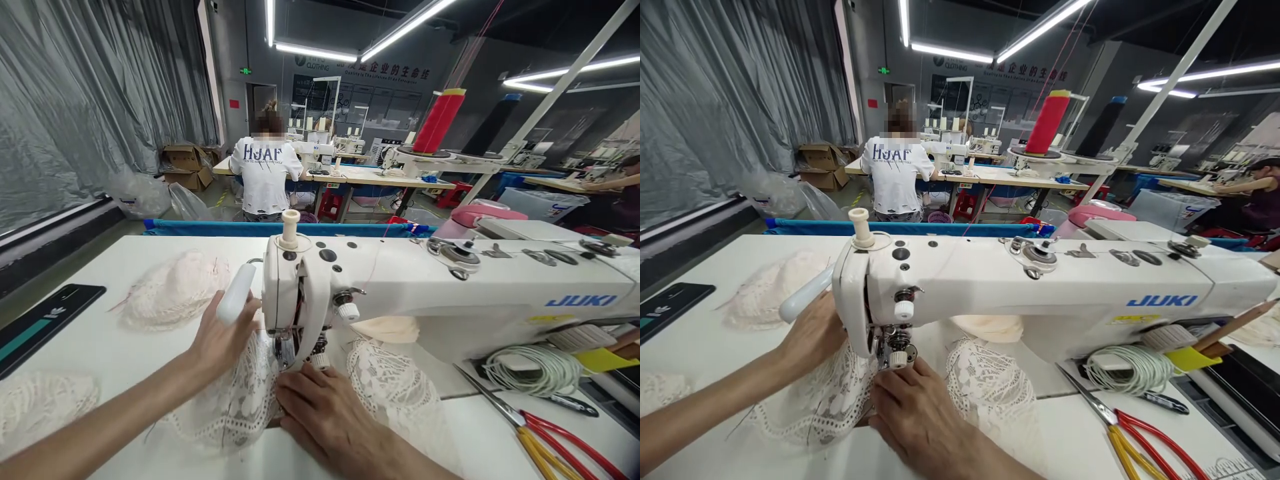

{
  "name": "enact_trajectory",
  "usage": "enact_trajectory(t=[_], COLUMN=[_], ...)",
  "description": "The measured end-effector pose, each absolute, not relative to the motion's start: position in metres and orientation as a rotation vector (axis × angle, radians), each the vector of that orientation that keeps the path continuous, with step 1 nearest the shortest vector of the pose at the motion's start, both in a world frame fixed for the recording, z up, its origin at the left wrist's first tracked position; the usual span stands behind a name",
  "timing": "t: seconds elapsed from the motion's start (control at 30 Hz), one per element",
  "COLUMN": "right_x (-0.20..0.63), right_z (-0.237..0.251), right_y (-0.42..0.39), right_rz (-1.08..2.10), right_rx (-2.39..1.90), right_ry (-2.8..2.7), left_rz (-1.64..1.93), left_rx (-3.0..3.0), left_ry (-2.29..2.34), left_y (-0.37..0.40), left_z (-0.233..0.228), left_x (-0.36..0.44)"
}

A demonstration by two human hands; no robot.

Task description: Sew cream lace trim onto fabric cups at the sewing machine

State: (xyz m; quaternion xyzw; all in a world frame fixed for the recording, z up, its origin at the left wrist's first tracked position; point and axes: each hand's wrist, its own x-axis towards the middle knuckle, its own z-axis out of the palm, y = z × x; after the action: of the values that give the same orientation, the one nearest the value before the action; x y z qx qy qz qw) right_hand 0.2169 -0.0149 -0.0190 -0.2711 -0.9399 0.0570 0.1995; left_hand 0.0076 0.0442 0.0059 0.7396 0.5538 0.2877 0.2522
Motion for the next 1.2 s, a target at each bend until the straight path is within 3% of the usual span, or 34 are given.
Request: enact_trajectory(t=[0.23, 0.8, 1.2], right_x=[0.216, 0.216, 0.216], right_z=[-0.02, -0.022, -0.023], right_y=[-0.016, -0.016, -0.017], right_rz=[0.143, 0.041, -0.005], right_rx=[-0.783, -0.939, -0.912], right_ry=[-2.625, -2.58, -2.521], left_rz=[0.552, 0.601, 0.988], left_rx=[2.567, 2.668, 2.66], left_ry=[1.275, 1.422, 1.193], left_y=[-0.006, 0.013, 0.004], left_z=[-0.005, -0.021, -0.03], left_x=[0.017, 0.017, 0.018])
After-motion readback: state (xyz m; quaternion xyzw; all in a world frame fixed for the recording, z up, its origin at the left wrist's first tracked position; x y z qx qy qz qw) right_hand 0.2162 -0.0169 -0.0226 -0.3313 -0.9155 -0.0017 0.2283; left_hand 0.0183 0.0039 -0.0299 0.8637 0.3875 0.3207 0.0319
